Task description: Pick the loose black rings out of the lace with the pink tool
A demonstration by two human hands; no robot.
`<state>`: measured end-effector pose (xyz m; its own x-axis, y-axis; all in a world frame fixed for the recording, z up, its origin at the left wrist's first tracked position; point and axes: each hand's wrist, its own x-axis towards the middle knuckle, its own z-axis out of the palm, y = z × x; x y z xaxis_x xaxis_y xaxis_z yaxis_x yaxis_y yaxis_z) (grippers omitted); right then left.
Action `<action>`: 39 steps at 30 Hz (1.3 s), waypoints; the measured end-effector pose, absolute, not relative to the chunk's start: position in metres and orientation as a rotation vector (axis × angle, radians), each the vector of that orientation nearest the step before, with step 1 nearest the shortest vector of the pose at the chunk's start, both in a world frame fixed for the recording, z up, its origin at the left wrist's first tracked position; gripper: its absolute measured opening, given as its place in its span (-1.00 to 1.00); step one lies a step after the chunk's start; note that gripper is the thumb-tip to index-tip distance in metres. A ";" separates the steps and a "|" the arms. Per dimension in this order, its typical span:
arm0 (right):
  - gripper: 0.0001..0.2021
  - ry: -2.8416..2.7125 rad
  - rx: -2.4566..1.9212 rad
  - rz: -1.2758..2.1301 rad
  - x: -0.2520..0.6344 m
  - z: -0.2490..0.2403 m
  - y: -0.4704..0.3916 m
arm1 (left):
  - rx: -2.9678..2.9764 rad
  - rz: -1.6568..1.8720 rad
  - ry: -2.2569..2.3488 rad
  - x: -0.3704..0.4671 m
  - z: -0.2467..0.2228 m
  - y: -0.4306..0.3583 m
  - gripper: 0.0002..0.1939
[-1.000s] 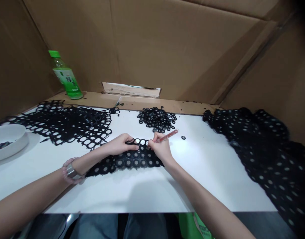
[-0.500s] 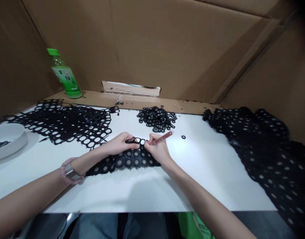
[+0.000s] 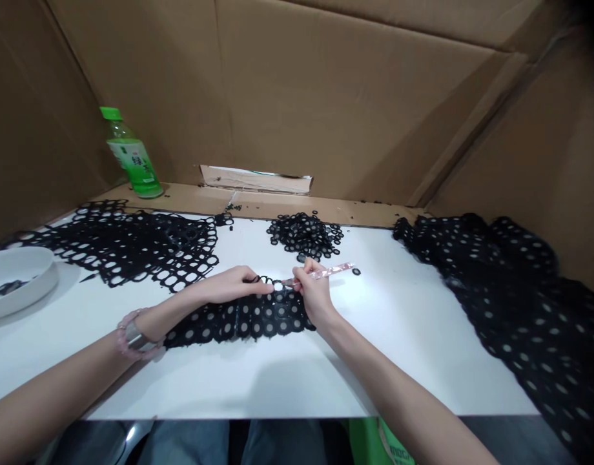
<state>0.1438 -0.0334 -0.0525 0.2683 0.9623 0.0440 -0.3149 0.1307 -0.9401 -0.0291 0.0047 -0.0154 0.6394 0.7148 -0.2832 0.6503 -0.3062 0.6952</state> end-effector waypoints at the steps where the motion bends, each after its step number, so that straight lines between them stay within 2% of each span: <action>1: -0.72 -0.781 -0.998 1.091 0.143 -0.052 -0.034 | 2.065 0.113 1.126 -0.027 -0.017 0.003 -0.54; 4: -0.74 -0.769 -0.996 1.049 0.145 -0.049 -0.034 | 2.156 0.185 1.258 -0.021 -0.023 -0.002 -0.55; 11: -0.79 -1.199 -1.294 0.873 0.154 -0.052 -0.035 | 2.189 0.277 1.134 -0.022 -0.027 -0.004 -0.72; 20: -0.78 -1.317 -1.344 0.759 0.155 -0.055 -0.037 | 2.186 0.299 1.045 -0.027 -0.029 0.002 -0.67; 26: -0.78 -1.297 -1.339 0.837 0.153 -0.052 -0.038 | 2.141 0.290 1.002 -0.030 -0.031 0.005 -0.68; 39: -0.76 -1.535 -1.335 0.659 0.150 -0.052 -0.042 | 1.967 0.411 0.903 -0.025 -0.021 -0.001 -0.68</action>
